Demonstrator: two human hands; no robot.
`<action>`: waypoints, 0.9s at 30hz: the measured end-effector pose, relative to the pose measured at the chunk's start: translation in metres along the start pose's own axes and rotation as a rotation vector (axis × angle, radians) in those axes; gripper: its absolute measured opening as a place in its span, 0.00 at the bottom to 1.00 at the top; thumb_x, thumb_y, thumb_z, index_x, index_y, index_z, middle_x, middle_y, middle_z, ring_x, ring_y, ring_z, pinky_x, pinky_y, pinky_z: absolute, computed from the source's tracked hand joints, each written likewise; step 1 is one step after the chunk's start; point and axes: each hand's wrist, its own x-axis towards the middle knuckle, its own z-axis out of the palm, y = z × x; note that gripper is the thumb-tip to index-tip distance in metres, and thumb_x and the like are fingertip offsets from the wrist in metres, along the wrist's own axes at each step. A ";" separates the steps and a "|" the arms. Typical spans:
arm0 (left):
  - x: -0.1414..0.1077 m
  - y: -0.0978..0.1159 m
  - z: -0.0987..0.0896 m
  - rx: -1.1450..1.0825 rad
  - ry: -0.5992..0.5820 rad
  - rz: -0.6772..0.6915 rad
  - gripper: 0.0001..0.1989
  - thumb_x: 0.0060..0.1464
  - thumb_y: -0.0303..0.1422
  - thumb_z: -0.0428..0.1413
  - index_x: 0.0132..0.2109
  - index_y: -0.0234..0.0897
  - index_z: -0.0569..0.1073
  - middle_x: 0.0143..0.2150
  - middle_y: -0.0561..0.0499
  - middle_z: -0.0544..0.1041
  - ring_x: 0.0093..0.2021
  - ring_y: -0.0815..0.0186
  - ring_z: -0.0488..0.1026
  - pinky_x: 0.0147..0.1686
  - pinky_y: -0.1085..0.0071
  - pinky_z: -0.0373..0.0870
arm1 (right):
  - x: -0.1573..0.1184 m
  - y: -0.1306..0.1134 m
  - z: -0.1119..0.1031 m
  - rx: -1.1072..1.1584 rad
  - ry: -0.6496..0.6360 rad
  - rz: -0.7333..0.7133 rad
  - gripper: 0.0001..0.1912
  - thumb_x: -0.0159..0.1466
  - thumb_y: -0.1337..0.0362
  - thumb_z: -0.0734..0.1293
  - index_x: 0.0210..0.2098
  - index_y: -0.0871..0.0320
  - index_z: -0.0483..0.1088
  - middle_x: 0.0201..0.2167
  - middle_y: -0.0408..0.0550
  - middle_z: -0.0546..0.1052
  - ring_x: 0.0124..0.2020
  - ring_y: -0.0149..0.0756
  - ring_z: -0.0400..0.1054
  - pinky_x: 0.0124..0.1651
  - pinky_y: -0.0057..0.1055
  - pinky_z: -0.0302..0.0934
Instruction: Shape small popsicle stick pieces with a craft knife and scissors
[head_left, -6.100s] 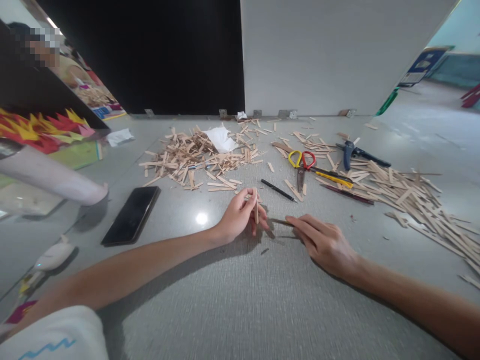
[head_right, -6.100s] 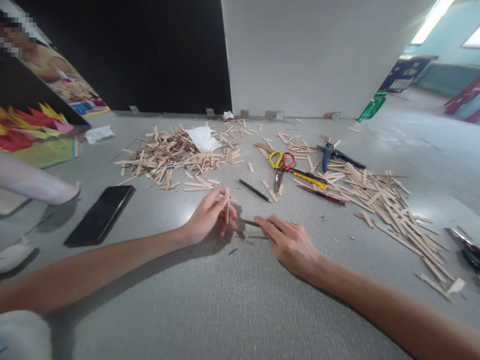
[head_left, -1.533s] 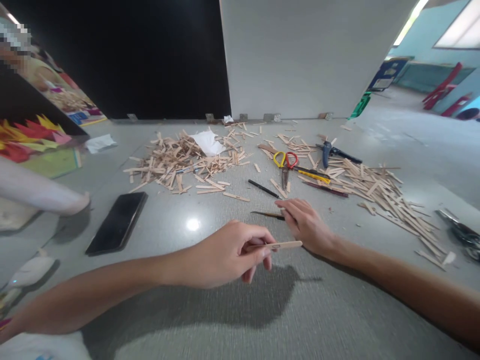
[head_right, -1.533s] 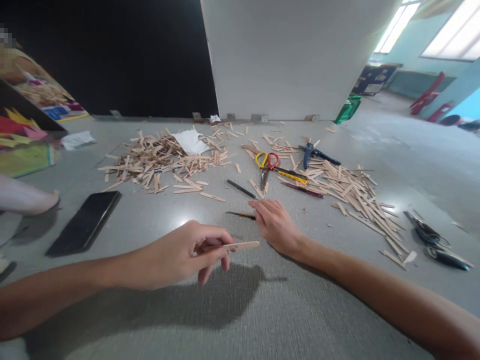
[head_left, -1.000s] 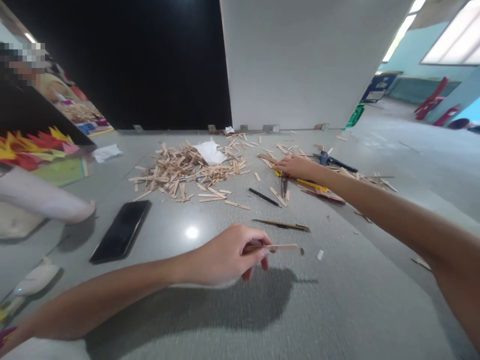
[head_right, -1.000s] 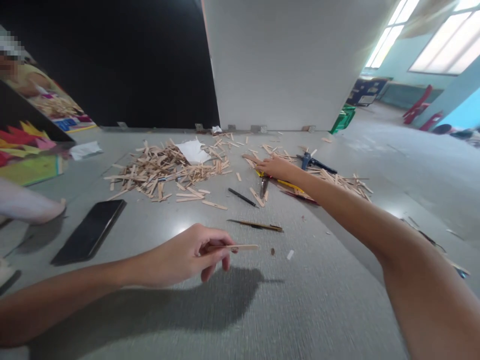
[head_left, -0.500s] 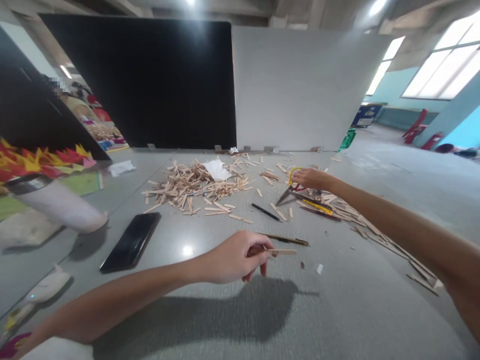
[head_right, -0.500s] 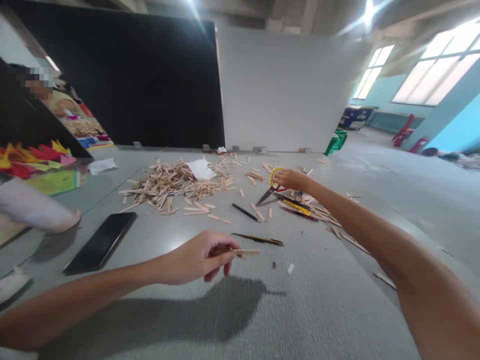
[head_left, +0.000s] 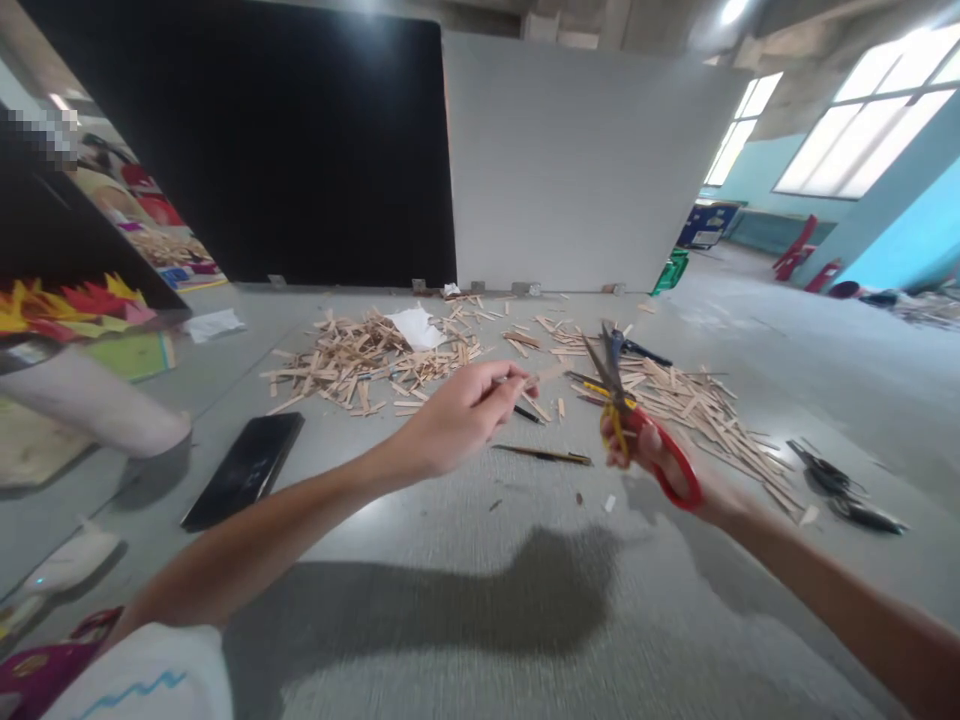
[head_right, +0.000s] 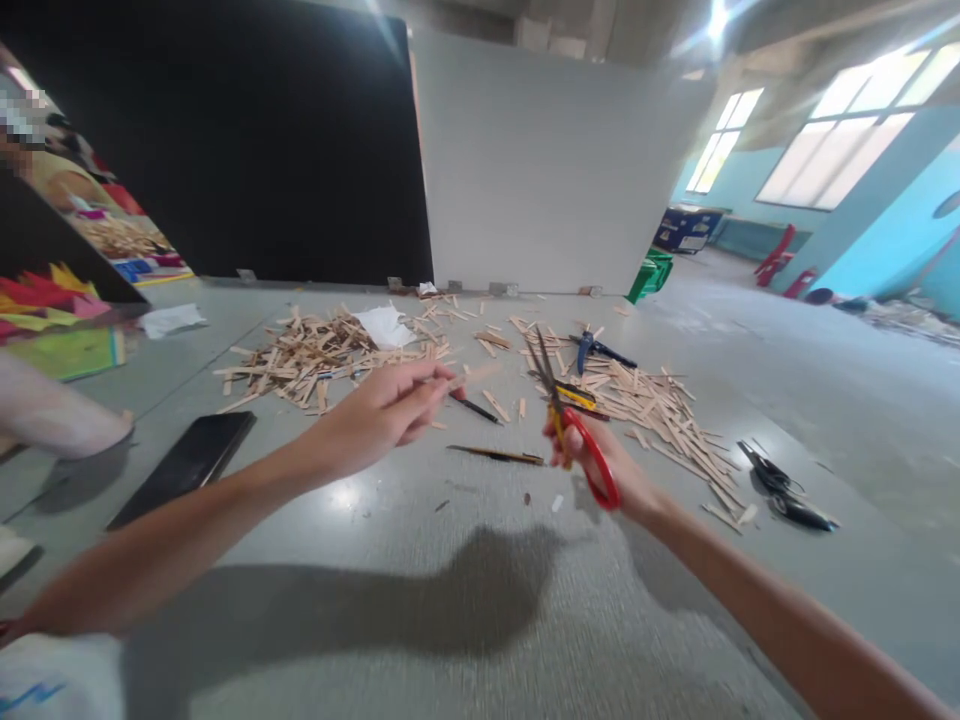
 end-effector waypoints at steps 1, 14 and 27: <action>0.004 0.003 0.001 -0.031 0.031 0.029 0.12 0.74 0.35 0.46 0.45 0.36 0.71 0.22 0.62 0.54 0.20 0.72 0.48 0.20 0.76 0.49 | -0.012 -0.004 0.013 0.109 -0.067 0.012 0.39 0.67 0.25 0.58 0.44 0.56 0.72 0.31 0.46 0.71 0.28 0.38 0.66 0.34 0.38 0.68; 0.001 -0.012 0.034 0.057 -0.222 0.024 0.18 0.76 0.42 0.46 0.38 0.37 0.68 0.20 0.59 0.66 0.18 0.74 0.58 0.21 0.77 0.56 | -0.073 -0.035 0.063 0.095 -0.096 0.073 0.37 0.67 0.27 0.62 0.55 0.53 0.72 0.39 0.51 0.74 0.40 0.45 0.70 0.46 0.42 0.70; -0.007 -0.018 0.050 0.184 -0.272 0.065 0.19 0.75 0.40 0.47 0.36 0.37 0.71 0.22 0.59 0.65 0.21 0.73 0.58 0.24 0.75 0.53 | -0.081 -0.049 0.061 0.013 -0.179 0.086 0.36 0.70 0.29 0.59 0.46 0.53 0.80 0.45 0.57 0.77 0.52 0.56 0.73 0.56 0.51 0.71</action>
